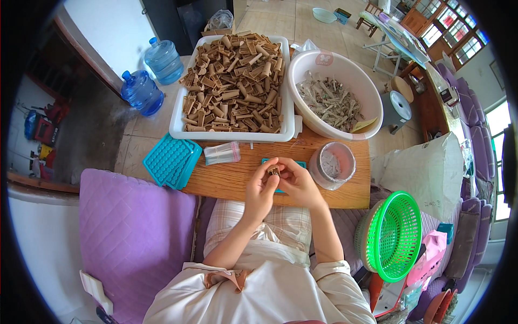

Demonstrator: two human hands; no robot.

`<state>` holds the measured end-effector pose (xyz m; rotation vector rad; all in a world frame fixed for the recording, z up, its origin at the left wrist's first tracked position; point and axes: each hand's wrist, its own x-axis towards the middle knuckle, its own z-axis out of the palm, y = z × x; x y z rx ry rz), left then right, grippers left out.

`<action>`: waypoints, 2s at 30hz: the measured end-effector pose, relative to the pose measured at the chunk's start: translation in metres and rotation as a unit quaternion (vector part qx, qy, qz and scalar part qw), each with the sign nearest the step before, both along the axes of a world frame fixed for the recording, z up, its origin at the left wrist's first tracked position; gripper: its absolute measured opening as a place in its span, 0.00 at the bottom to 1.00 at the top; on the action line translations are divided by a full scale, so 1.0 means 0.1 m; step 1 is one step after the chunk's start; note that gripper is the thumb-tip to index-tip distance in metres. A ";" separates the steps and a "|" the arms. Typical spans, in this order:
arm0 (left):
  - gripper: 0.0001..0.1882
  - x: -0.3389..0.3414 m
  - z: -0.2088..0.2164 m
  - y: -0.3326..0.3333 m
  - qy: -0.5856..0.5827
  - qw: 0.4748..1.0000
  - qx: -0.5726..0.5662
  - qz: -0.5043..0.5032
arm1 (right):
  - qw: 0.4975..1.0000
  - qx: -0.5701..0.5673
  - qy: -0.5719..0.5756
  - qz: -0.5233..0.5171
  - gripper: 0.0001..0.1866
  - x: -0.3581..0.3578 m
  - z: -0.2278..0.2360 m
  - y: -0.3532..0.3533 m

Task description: The person assembles small wooden components into blue silicone grids by hand.

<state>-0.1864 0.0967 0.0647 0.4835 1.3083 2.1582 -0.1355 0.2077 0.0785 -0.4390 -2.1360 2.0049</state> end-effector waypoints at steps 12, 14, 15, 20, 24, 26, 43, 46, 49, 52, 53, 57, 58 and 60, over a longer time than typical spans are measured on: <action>0.15 -0.40 -0.23 -0.47 -0.202 0.977 0.016 0.063 | 0.884 0.459 -0.062 -0.065 0.14 0.17 -0.74 0.35; 0.15 -0.35 -0.24 -0.43 -0.217 0.976 0.009 0.026 | 0.883 0.457 -0.070 -0.075 0.12 0.13 -0.76 0.35; 0.16 -0.33 -0.25 -0.42 -0.220 0.975 0.006 0.017 | 0.883 0.458 -0.070 -0.074 0.12 0.12 -0.76 0.35; 0.15 -0.31 -0.22 -0.40 -0.223 0.975 -0.011 -0.009 | 0.878 0.464 -0.072 -0.093 0.06 0.04 -0.73 0.35; 0.15 -0.30 -0.19 -0.41 -0.216 0.976 -0.017 -0.011 | 0.875 0.467 -0.072 -0.104 0.04 0.00 -0.78 0.39; 0.15 -0.30 -0.21 -0.42 -0.220 0.975 -0.017 -0.010 | 0.877 0.460 -0.090 -0.109 0.03 -0.04 -0.77 0.36; 0.24 -0.36 0.30 -0.27 -0.023 0.998 0.044 -0.030 | 0.958 -0.279 0.058 -0.025 0.08 -0.15 0.43 0.01; 0.23 -0.34 0.33 -0.29 0.074 0.997 0.013 0.012 | 0.962 -0.269 0.038 -0.014 0.11 -0.20 0.44 -0.10; 0.22 -0.33 0.36 -0.32 0.123 0.992 -0.034 0.022 | 0.961 -0.277 0.018 -0.002 0.14 -0.23 0.42 -0.09; 0.22 -0.32 0.36 -0.33 0.143 0.987 -0.065 0.039 | 0.963 -0.271 -0.007 0.008 0.14 -0.24 0.39 -0.09; 0.22 -0.32 0.36 -0.32 0.152 0.984 -0.071 0.051 | 0.963 -0.268 -0.015 0.014 0.14 -0.24 0.38 -0.09; 0.22 -0.36 0.29 -0.36 0.187 0.972 -0.140 0.008 | 0.958 -0.286 -0.028 0.005 0.10 -0.25 0.38 -0.11; 0.21 -0.36 0.29 -0.34 0.206 0.966 -0.157 0.012 | 0.964 -0.263 -0.037 0.007 0.09 -0.26 0.36 -0.09; 0.19 -0.36 0.25 -0.30 0.225 0.959 -0.174 0.014 | 0.969 -0.241 -0.048 0.006 0.08 -0.28 0.32 -0.06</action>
